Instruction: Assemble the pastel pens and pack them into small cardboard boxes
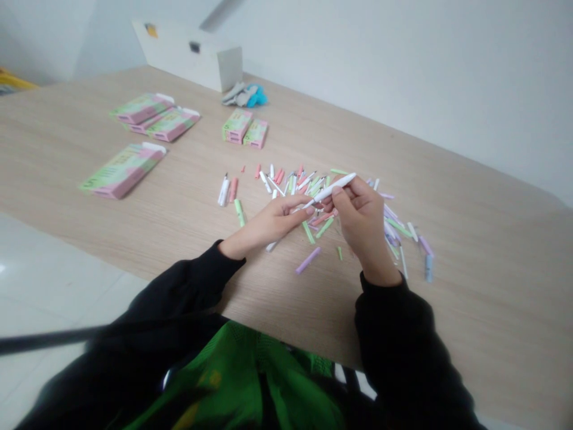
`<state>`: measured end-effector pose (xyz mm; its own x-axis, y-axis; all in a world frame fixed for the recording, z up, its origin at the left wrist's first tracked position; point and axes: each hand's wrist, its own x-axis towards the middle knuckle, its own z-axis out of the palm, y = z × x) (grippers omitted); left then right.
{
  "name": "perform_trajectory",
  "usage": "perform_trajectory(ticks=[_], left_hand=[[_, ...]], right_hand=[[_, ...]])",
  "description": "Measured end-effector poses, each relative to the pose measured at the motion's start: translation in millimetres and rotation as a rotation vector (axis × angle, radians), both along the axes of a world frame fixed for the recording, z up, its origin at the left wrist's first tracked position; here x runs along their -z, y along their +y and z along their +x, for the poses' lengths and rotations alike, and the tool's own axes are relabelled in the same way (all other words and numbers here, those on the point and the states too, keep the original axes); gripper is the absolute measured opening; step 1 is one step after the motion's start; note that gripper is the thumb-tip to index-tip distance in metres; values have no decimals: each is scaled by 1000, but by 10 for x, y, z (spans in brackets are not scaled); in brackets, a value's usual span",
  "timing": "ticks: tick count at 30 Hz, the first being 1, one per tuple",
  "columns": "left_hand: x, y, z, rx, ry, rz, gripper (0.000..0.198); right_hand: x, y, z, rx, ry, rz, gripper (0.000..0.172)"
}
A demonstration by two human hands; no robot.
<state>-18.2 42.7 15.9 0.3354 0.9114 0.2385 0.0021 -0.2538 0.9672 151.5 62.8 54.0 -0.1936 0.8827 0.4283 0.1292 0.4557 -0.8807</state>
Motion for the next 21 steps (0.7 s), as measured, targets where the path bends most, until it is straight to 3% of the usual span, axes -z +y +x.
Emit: perform_trajectory(ticks=[21], left_hand=[[31,50,-55,23,98,-1,24]], right_hand=[[59,38,28,-7,-72,19,12]])
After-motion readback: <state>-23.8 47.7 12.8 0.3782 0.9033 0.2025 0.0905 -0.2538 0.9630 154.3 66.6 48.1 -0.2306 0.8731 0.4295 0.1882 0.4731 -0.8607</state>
